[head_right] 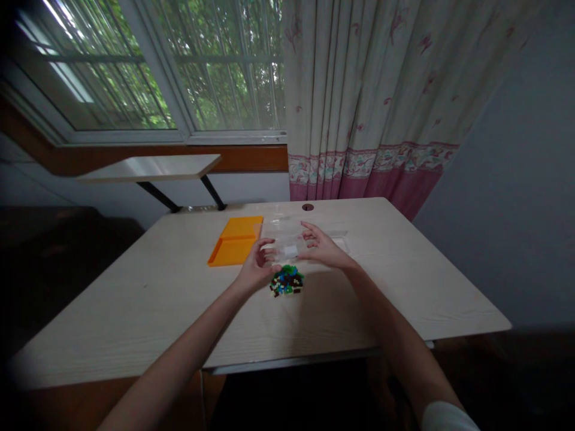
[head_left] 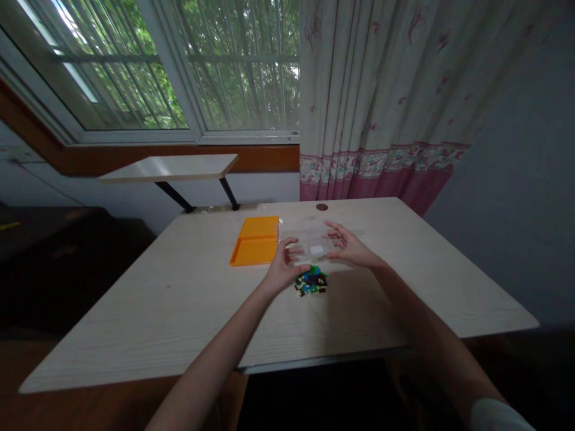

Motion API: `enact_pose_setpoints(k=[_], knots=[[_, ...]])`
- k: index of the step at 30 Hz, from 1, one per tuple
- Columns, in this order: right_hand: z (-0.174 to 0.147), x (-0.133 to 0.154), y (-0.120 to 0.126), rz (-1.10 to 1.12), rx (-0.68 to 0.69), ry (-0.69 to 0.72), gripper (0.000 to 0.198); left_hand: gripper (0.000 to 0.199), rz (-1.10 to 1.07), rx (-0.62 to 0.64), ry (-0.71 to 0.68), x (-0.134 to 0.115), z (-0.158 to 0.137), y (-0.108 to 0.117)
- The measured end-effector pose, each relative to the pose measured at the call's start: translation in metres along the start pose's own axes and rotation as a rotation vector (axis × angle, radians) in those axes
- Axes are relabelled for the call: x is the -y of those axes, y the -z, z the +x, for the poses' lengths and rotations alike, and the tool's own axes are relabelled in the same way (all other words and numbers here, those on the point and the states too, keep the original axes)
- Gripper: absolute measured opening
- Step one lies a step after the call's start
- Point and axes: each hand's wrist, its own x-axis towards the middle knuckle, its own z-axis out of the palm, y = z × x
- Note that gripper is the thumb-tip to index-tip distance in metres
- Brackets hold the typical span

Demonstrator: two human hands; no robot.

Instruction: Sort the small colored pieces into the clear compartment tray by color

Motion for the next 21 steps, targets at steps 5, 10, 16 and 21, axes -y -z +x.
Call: enact_pose_setpoints(k=[5,10,16,21], knots=[[-0.005,0.016,0.073,-0.166,-0.159,0.046,0.080,0.024,0.788,0.122,-0.208,-0.019,0.003,0.032],[-0.031,-0.015,0.136,-0.219,-0.397,-0.020,0.076,0.024,1.038,0.166,-0.175,-0.026,0.007,0.056],[-0.069,-0.059,0.165,-0.161,-0.538,-0.150,0.075,0.038,1.105,0.284,-0.015,-0.021,0.006,0.073],[-0.076,-0.075,0.170,-0.246,-0.444,-0.185,0.060,0.027,1.059,0.364,0.040,-0.012,0.008,0.075]])
